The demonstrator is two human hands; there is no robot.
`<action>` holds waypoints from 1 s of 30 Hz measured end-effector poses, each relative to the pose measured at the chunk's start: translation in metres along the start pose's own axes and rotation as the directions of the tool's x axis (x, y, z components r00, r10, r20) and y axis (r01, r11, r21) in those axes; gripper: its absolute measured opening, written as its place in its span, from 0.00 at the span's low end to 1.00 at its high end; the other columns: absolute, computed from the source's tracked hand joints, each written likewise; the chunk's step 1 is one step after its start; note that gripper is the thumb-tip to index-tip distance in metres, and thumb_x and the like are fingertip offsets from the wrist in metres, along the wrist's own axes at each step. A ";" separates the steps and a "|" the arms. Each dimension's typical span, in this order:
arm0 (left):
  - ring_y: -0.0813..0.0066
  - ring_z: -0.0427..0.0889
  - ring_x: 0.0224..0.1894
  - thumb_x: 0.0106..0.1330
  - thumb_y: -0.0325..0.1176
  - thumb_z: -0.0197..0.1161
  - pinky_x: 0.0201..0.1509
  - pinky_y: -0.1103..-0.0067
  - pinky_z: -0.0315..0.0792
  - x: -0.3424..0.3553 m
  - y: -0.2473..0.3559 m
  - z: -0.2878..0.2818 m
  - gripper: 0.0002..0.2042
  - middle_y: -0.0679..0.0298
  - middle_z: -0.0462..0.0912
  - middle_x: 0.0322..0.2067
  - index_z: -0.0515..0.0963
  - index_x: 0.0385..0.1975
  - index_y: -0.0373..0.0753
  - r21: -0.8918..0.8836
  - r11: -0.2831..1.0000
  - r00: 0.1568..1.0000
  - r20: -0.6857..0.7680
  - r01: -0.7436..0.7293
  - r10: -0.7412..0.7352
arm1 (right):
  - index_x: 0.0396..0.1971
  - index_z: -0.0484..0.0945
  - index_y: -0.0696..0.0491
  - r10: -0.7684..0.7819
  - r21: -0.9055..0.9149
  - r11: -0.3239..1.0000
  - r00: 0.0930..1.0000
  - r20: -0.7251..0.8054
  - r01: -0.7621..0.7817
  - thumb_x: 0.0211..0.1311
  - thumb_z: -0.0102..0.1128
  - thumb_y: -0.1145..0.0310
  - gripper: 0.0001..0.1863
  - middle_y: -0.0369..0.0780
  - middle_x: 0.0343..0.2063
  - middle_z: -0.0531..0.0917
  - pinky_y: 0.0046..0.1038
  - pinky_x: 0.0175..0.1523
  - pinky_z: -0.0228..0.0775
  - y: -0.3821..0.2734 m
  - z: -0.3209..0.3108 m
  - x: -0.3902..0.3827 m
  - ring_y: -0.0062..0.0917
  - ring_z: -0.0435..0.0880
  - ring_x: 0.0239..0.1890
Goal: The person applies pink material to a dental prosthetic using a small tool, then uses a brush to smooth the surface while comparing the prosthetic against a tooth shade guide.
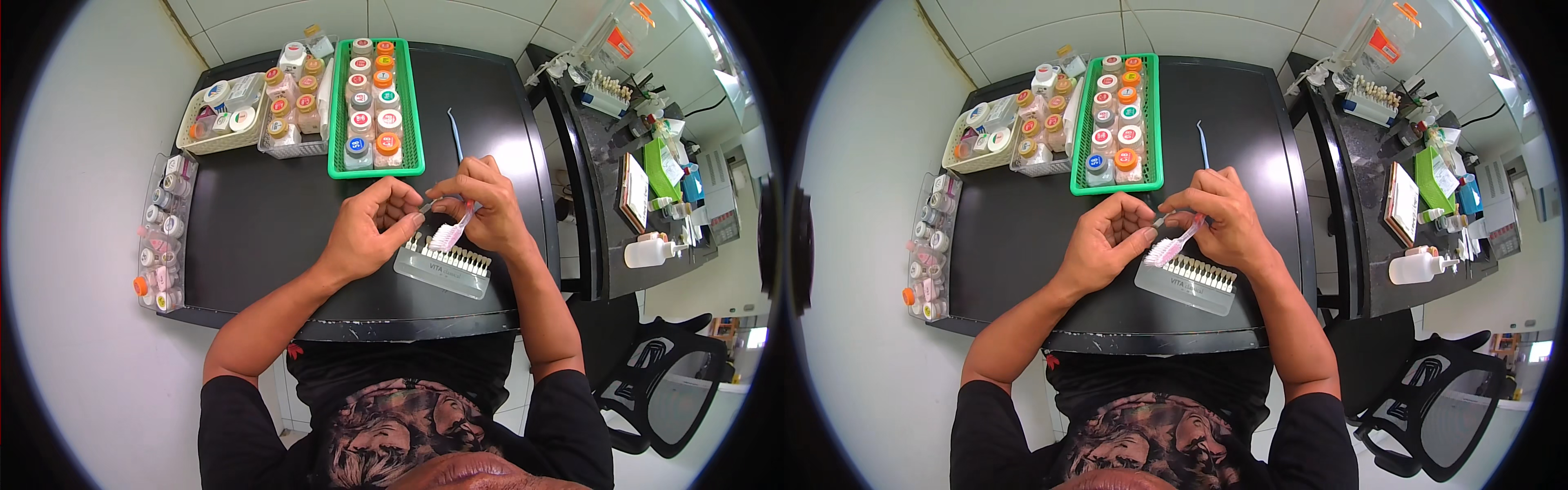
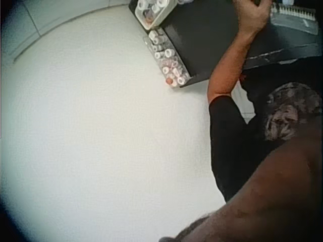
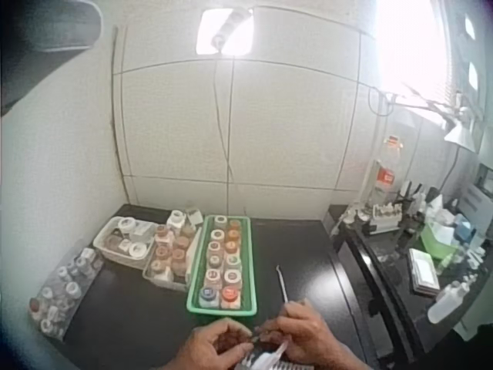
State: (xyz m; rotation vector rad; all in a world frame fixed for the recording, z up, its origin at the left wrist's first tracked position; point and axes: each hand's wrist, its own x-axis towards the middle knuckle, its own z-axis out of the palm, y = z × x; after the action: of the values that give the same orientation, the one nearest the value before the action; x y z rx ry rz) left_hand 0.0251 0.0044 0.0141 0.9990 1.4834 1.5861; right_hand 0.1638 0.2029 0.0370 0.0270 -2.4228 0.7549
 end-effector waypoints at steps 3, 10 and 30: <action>0.85 0.86 0.45 0.75 0.23 0.70 0.53 0.83 0.81 0.002 -0.004 -0.001 0.11 0.67 0.87 0.44 0.81 0.54 0.33 -0.009 0.999 0.999 0.010 0.044 -0.044 | 0.37 0.92 0.47 0.006 -0.032 0.999 1.000 0.010 -0.005 0.54 0.83 0.65 0.12 0.32 0.25 0.74 0.32 0.46 0.60 -0.002 -0.002 0.001 0.27 0.72 0.33; 0.84 0.85 0.43 0.77 0.28 0.70 0.53 0.82 0.80 0.004 -0.006 -0.006 0.12 0.66 0.89 0.43 0.85 0.55 0.30 -0.041 0.995 0.995 0.018 0.094 -0.094 | 0.28 0.79 0.53 0.156 -0.020 0.988 0.988 0.000 -0.156 0.73 0.64 0.45 0.25 0.38 0.26 0.74 0.38 0.46 0.59 0.014 -0.018 -0.003 0.35 0.75 0.34; 0.83 0.84 0.40 0.76 0.28 0.71 0.50 0.82 0.79 0.003 0.001 -0.008 0.11 0.66 0.88 0.40 0.86 0.52 0.31 -0.122 0.989 0.996 0.012 0.085 -0.084 | 0.16 0.76 0.53 0.239 -0.252 0.932 0.965 -0.111 -0.260 0.72 0.68 0.42 0.32 0.40 0.21 0.75 0.41 0.43 0.60 0.012 -0.022 0.001 0.39 0.76 0.27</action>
State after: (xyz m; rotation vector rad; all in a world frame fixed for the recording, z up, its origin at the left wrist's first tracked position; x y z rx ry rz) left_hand 0.0170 0.0035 0.0149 0.8610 1.3877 1.5907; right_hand 0.1730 0.2242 0.0460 -0.4167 -2.4576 0.5208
